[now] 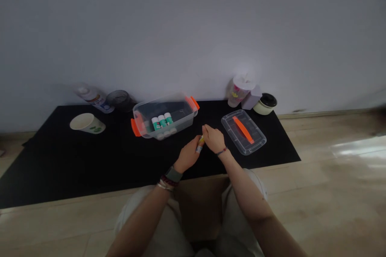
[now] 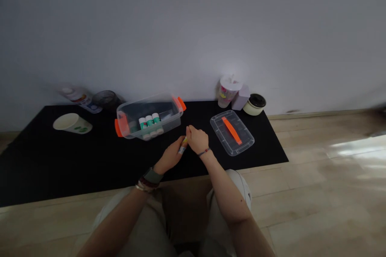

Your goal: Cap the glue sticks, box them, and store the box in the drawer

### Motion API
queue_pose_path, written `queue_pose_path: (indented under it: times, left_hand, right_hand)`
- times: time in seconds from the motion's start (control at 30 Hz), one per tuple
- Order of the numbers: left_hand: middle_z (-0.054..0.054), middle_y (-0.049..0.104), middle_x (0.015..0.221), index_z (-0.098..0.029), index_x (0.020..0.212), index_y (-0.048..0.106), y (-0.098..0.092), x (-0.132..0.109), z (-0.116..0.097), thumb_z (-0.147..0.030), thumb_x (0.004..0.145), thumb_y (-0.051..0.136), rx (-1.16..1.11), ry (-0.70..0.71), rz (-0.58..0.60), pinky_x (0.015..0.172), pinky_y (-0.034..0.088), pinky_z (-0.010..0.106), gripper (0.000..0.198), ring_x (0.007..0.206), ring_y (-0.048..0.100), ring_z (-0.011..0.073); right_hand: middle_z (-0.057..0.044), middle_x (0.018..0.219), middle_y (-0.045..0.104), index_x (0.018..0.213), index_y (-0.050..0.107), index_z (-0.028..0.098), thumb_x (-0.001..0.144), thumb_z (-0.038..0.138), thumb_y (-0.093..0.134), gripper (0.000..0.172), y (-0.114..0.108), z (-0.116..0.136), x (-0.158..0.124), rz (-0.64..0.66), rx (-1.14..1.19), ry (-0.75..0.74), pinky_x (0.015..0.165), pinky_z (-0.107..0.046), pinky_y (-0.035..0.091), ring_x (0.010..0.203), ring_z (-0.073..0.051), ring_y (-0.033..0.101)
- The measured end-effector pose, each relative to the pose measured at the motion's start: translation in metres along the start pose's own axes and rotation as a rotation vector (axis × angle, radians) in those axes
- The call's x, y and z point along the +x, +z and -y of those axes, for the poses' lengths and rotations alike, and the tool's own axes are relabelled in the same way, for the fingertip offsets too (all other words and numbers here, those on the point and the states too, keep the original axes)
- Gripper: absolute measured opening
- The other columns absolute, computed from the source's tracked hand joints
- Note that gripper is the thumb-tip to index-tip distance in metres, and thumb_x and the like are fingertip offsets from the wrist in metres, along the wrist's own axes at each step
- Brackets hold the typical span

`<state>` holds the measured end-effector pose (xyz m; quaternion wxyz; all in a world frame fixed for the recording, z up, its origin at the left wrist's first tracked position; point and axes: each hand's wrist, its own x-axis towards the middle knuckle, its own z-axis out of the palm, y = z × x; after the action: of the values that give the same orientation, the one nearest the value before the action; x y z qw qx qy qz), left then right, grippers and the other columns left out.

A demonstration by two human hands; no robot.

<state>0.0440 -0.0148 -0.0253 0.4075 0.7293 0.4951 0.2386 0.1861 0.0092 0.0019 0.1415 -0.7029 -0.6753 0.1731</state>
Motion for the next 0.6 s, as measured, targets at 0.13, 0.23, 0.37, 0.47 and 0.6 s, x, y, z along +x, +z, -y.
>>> queue_pose_path:
  times: [0.13,0.23,0.37,0.47,0.6]
  left_hand:
    - [0.01,0.065,0.1,-0.021,0.11,0.052,-0.0001,0.0039,0.0022,-0.039,0.097,0.04,0.039,-0.001,0.009,0.075,0.045,0.034,0.025,0.087,0.062,0.0238]
    - [0.003,0.057,0.078,-0.021,0.096,0.049,-0.0039,0.0063,0.0032,-0.051,0.099,0.035,-0.242,0.05,0.179,0.067,0.045,0.031,0.034,0.068,0.055,0.017]
    - [-0.001,0.052,0.072,-0.02,0.091,0.048,-0.007,0.0042,0.0012,-0.059,0.097,0.036,-0.387,0.095,0.222,0.066,0.045,0.029,0.041,0.064,0.05,0.014]
    - [0.001,0.058,0.077,-0.019,0.099,0.051,-0.0054,0.0028,-0.0001,-0.052,0.099,0.035,-0.27,0.084,0.144,0.07,0.047,0.032,0.036,0.068,0.054,0.016]
    - [0.011,0.065,0.102,-0.016,0.116,0.053,-0.004,0.0045,0.0024,-0.039,0.098,0.04,-0.111,0.1,0.028,0.084,0.049,0.04,0.032,0.089,0.062,0.0228]
  right_hand:
    - [-0.005,0.078,0.069,0.094,0.063,0.024,0.104,0.04,0.036,0.032,0.0014,-0.0001,-0.0022,-0.007,-0.021,0.054,0.058,-0.026,0.027,0.068,-0.017,0.062]
    - [-0.005,0.076,0.069,0.092,0.063,0.023,0.103,0.044,0.038,0.034,-0.0033,-0.0036,-0.0046,-0.029,0.017,-0.065,0.058,-0.026,0.026,0.07,-0.018,0.064]
    - [-0.005,0.075,0.069,0.093,0.064,0.021,0.103,0.041,0.038,0.034,-0.0076,-0.0049,-0.0066,-0.059,0.015,-0.145,0.057,-0.026,0.024,0.068,-0.018,0.064]
    - [-0.006,0.073,0.068,0.094,0.064,0.02,0.103,0.039,0.036,0.035,-0.0068,-0.003,-0.0065,-0.068,-0.011,-0.096,0.057,-0.027,0.022,0.067,-0.018,0.063]
    - [-0.005,0.078,0.069,0.094,0.061,0.02,0.103,0.039,0.036,0.033,-0.006,-0.0026,-0.0074,-0.08,0.061,-0.145,0.057,-0.025,0.025,0.07,-0.017,0.063]
